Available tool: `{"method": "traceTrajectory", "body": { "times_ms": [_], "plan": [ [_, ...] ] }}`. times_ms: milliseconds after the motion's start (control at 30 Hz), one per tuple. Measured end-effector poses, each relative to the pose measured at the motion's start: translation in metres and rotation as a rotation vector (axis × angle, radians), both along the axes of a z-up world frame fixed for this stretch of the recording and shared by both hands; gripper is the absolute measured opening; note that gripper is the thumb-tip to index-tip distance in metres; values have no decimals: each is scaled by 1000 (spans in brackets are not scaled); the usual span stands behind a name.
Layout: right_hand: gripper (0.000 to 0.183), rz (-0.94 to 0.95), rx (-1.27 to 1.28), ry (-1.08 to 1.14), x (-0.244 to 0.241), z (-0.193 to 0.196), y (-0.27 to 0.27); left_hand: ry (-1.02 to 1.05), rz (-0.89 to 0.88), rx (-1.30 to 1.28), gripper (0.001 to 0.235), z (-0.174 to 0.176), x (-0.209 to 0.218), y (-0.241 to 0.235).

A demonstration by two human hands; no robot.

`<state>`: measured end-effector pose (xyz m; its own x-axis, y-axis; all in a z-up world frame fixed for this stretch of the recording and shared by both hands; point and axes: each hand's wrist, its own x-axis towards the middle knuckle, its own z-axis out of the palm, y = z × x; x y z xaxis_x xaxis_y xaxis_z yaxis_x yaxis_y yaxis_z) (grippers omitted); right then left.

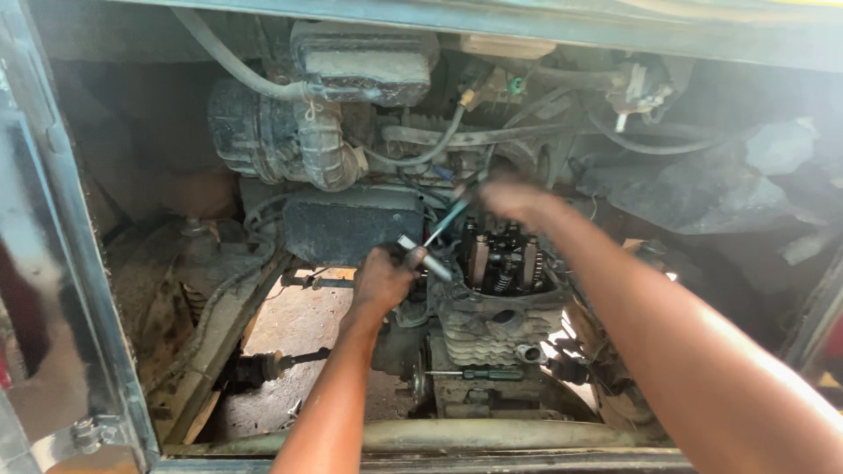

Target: The person is working on a vehicle engine, using a wrench and screwdriver to loosen and tighten bolts. They remove a metal part from the engine and place it on the ground among other tools.

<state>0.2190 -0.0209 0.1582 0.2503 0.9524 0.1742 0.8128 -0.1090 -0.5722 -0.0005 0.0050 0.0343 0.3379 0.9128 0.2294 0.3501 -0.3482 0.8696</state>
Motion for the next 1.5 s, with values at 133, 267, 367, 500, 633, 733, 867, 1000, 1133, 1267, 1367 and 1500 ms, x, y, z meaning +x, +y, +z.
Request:
{"method": "traceTrajectory", "body": {
  "times_ms": [133,267,367,500,633,733,867,1000,1133,1267,1367,1500],
  "plan": [
    [72,-167,-20,-331,-38,-13,0,99,-12,-115,54,11,4,-13],
    [51,-274,36,-334,-66,-15,-1,212,-27,-91,46,15,-6,-20],
    [37,-266,116,-395,-76,-21,5,162,-96,-189,41,20,3,-21],
    [32,-110,-85,-602,-93,-44,48,-153,-501,-455,34,23,-1,-7],
    [36,2,-336,-208,-76,-52,66,-165,-720,-550,34,21,-25,7],
    [35,98,-400,-300,-76,-51,72,-165,-770,-525,30,21,-33,4],
    [35,133,-409,-718,-117,-68,78,-4,-660,-523,41,12,-52,0],
    [35,178,-314,-1215,-173,-106,51,675,-428,-565,50,4,-97,21],
    [23,280,-374,-1295,-183,-108,-2,674,-264,-335,48,-1,-126,52],
    [21,413,-18,-1316,-156,-85,-67,415,-201,339,71,-4,-94,55],
    [29,476,158,-1124,-147,-65,-98,196,-288,121,87,-7,-57,40],
    [28,513,332,-953,-119,-35,-128,40,-249,124,95,-8,-25,22]
  ]
}}
